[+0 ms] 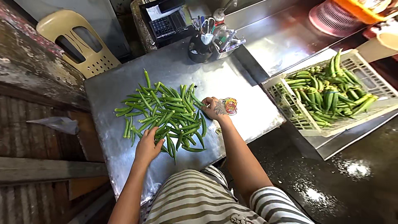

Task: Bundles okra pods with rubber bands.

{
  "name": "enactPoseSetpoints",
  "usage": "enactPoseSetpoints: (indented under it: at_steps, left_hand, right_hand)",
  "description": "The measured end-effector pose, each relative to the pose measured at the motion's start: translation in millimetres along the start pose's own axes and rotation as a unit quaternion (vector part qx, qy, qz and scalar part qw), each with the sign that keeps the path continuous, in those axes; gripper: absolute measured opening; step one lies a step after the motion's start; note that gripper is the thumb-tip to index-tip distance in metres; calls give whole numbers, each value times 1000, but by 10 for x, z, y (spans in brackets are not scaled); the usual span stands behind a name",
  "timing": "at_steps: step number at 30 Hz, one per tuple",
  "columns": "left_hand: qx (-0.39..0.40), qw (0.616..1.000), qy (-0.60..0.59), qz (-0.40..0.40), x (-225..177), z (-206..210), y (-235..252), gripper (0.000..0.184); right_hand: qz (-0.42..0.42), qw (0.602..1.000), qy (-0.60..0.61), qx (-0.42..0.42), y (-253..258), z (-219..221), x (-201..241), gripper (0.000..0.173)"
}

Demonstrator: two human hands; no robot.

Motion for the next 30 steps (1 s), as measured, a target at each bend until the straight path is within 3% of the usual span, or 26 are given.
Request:
enactPoseSetpoints:
  at_steps: [12, 22, 26, 30]
  left_hand:
    - [47, 998, 30, -13, -91, -152, 63, 54]
    - [-74, 997, 4, 22, -27, -718, 438, 35]
    - [-128, 992, 20, -3, 88, -1040, 698, 28]
    - [-133, 990, 27, -33, 225, -1155, 1005, 26]
  right_hand:
    - [11, 999, 35, -2, -80, -19, -45, 25]
    - [12, 998, 62, -1, -108, 15, -66, 27]
    - [16, 997, 70, -2, -102, 23, -94, 29]
    - [15, 997, 70, 1, -87, 29, -114, 29]
Point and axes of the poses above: each hand's wrist, its own y-axis towards the middle knuckle, its own z-axis out of the palm, x = y × z, the point moved 4 cm from there along y, towards the middle knuckle, and after that the axes turned 1 degree about -x, right-handed, at the moved point
